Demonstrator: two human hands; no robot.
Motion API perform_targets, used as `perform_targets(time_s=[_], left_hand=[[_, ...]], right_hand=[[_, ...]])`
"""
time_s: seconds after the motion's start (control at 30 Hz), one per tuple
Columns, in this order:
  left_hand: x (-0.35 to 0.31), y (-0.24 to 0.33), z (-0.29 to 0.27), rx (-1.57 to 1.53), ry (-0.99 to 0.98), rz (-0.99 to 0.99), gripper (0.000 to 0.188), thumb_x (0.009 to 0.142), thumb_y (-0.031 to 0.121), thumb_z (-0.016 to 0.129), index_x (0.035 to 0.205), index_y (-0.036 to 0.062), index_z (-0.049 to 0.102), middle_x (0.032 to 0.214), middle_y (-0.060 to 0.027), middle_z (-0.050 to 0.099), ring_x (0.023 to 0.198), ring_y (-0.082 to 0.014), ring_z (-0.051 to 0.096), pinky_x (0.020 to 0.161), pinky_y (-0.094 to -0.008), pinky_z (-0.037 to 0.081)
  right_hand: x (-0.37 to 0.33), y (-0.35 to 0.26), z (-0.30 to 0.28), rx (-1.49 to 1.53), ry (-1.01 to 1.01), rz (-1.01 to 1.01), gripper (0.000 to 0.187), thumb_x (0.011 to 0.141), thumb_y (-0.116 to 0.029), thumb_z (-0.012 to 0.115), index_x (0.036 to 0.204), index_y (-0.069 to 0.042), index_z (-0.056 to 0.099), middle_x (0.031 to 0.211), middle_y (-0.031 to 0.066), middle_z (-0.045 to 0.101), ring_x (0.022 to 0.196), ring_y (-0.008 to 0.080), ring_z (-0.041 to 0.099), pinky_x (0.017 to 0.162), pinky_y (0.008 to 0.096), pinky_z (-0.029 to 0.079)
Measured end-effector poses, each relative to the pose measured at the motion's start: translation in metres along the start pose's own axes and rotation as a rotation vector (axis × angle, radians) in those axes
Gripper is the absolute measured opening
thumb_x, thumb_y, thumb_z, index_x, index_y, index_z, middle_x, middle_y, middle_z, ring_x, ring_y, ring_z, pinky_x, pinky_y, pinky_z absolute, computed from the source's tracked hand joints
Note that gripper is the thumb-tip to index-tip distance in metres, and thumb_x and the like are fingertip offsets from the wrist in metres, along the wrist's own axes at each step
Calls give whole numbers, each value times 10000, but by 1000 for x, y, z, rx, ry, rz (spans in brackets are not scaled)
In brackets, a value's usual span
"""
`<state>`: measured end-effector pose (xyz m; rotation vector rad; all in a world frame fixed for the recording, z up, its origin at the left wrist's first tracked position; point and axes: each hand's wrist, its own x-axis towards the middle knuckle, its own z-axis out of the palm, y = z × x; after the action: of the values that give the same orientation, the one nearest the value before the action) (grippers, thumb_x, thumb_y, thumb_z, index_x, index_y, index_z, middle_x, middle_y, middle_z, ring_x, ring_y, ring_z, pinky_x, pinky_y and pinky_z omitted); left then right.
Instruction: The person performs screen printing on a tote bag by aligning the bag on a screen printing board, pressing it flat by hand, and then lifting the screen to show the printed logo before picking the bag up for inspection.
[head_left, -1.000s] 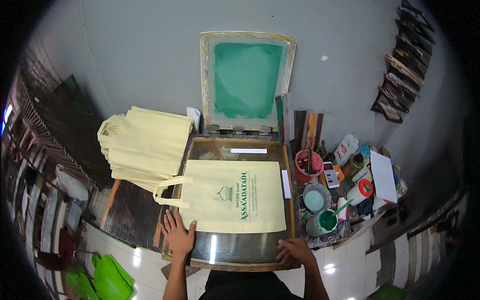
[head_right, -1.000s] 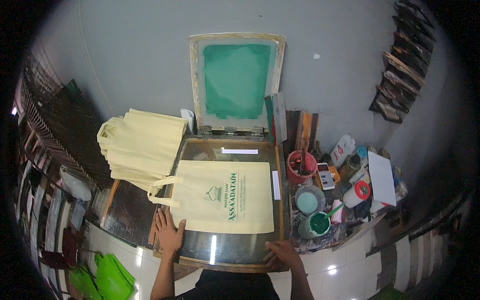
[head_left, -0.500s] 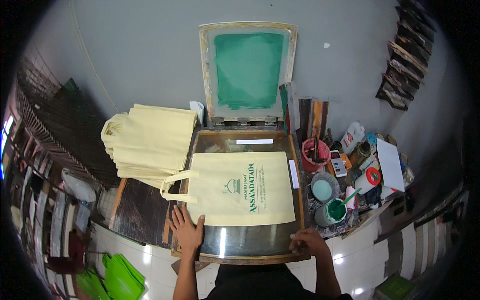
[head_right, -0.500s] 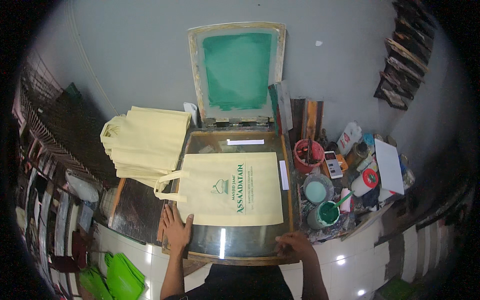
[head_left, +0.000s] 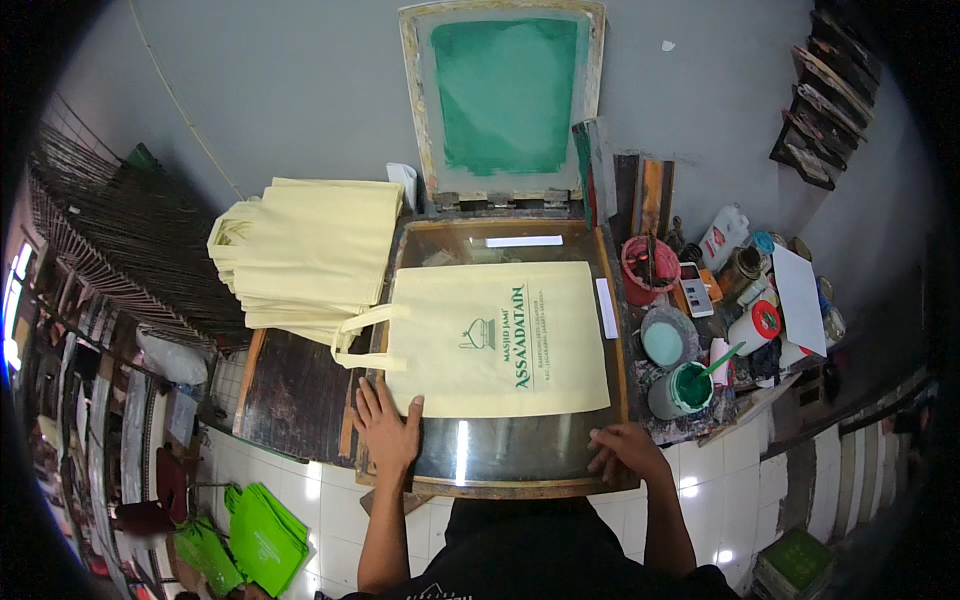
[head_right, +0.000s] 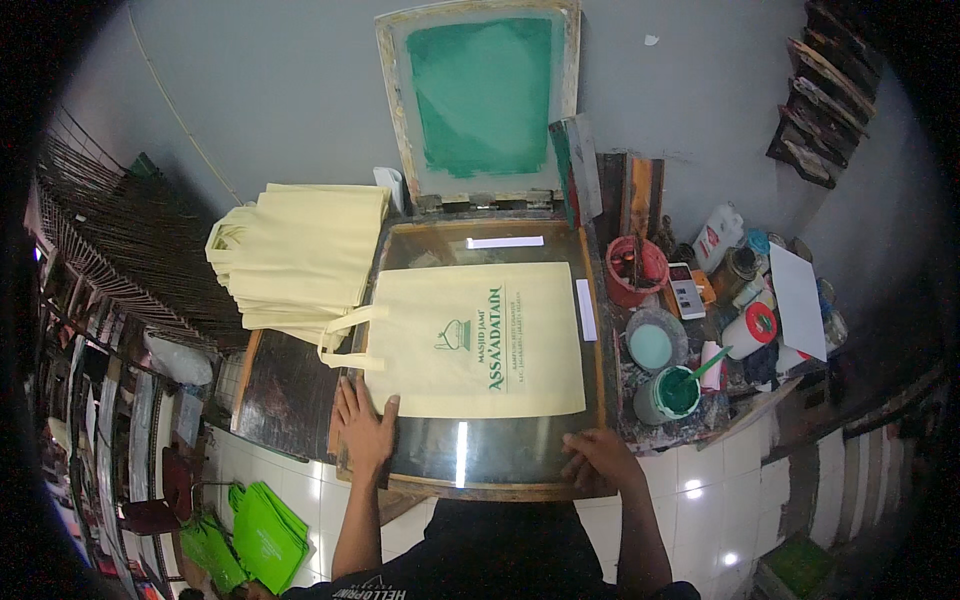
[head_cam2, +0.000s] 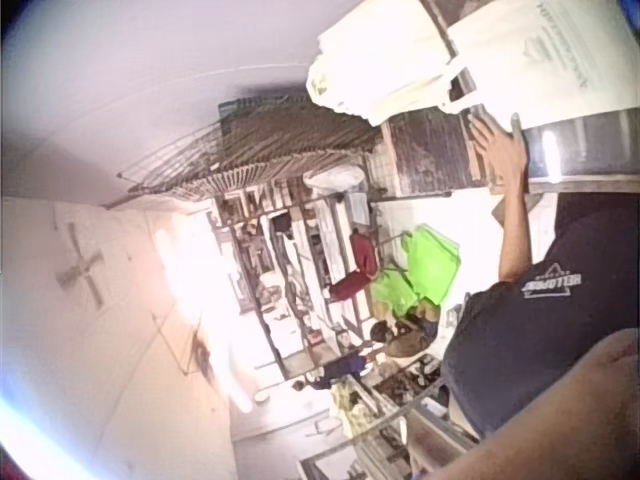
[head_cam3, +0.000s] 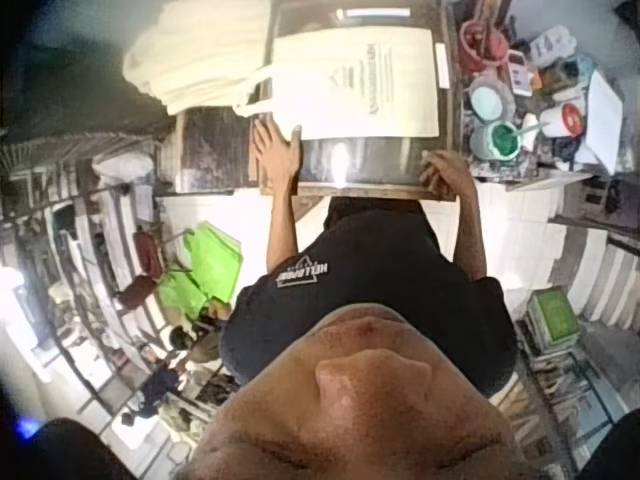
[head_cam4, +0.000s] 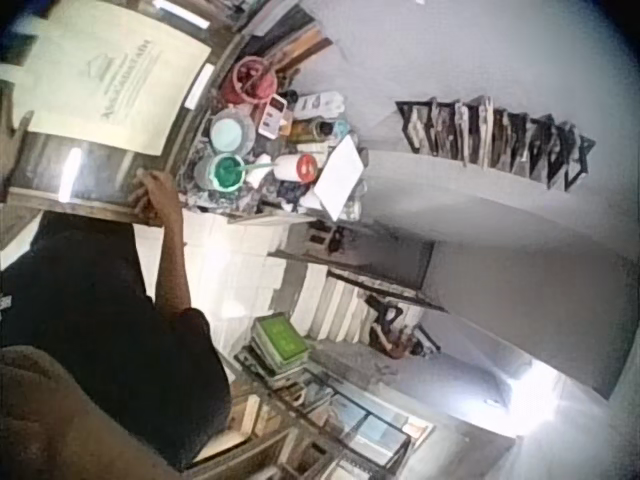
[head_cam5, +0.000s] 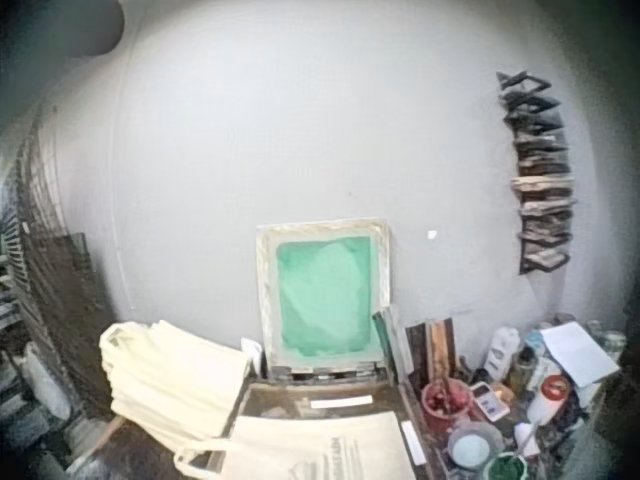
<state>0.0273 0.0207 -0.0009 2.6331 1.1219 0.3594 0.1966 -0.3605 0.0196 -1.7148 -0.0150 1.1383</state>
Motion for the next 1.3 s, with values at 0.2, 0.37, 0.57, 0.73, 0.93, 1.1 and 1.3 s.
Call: perform_targets(time_s=[0.2, 0.37, 0.57, 0.73, 0.93, 1.1, 1.3], left_hand=[[2, -1, 4, 3, 16, 11, 907, 1020, 625, 549, 1635, -11, 346, 1719, -306, 240, 1583, -489, 233, 1256, -660, 172], [0, 5, 5, -11, 6, -2, 909, 1006, 615, 572, 1636, 1, 345, 1724, -285, 250, 1586, -473, 241, 1259, -656, 173], [0, -6, 2, -122, 83, 4, 975, 999, 638, 577, 1663, -6, 269, 1729, -270, 254, 1597, -449, 238, 1265, -642, 168], [2, -1, 4, -11, 22, 1, 939, 1011, 634, 560, 1643, -17, 319, 1729, -281, 244, 1595, -462, 232, 1259, -651, 174], [3, -2, 4, 11, 17, 8, 902, 1018, 628, 552, 1624, -13, 363, 1726, -292, 240, 1591, -473, 229, 1255, -654, 181], [1, -2, 6, 15, 18, 4, 915, 1021, 647, 532, 1634, -6, 347, 1728, -289, 238, 1590, -470, 231, 1261, -649, 172], [2, -7, 8, 23, 18, 20, 920, 1020, 645, 537, 1644, -1, 334, 1728, -287, 238, 1592, -472, 226, 1263, -648, 168]], right_hand=[[-2, 2, -2, -15, 24, 17, 462, 1033, -395, 676, 1073, 65, 693, 827, 222, 778, 506, 240, 694, 448, 337, 544], [-6, 4, -6, -22, 26, 32, 471, 1045, -394, 659, 1094, 74, 683, 839, 247, 772, 506, 266, 693, 465, 349, 554], [-9, -13, 4, -52, -6, 80, 474, 1044, -434, 645, 1117, 32, 694, 869, 192, 784, 634, 255, 758, 551, 360, 572], [-5, 16, -11, 97, -49, -29, 382, 1006, -369, 713, 998, 12, 703, 824, 172, 766, 591, 246, 731, 539, 353, 585], [-18, -2, 1, 6, -55, -23, 399, 1017, -347, 688, 1155, 27, 664, 881, 210, 782, 544, 226, 701, 517, 331, 567], [-10, -4, 0, -27, -36, 56, 447, 1057, -381, 644, 1240, 27, 659, 883, 205, 785, 562, 232, 716, 520, 335, 565], [-6, -1, 5, 8, -4, 20, 417, 1053, -371, 639, 1130, 36, 681, 844, 219, 779, 492, 226, 682, 419, 330, 489]])
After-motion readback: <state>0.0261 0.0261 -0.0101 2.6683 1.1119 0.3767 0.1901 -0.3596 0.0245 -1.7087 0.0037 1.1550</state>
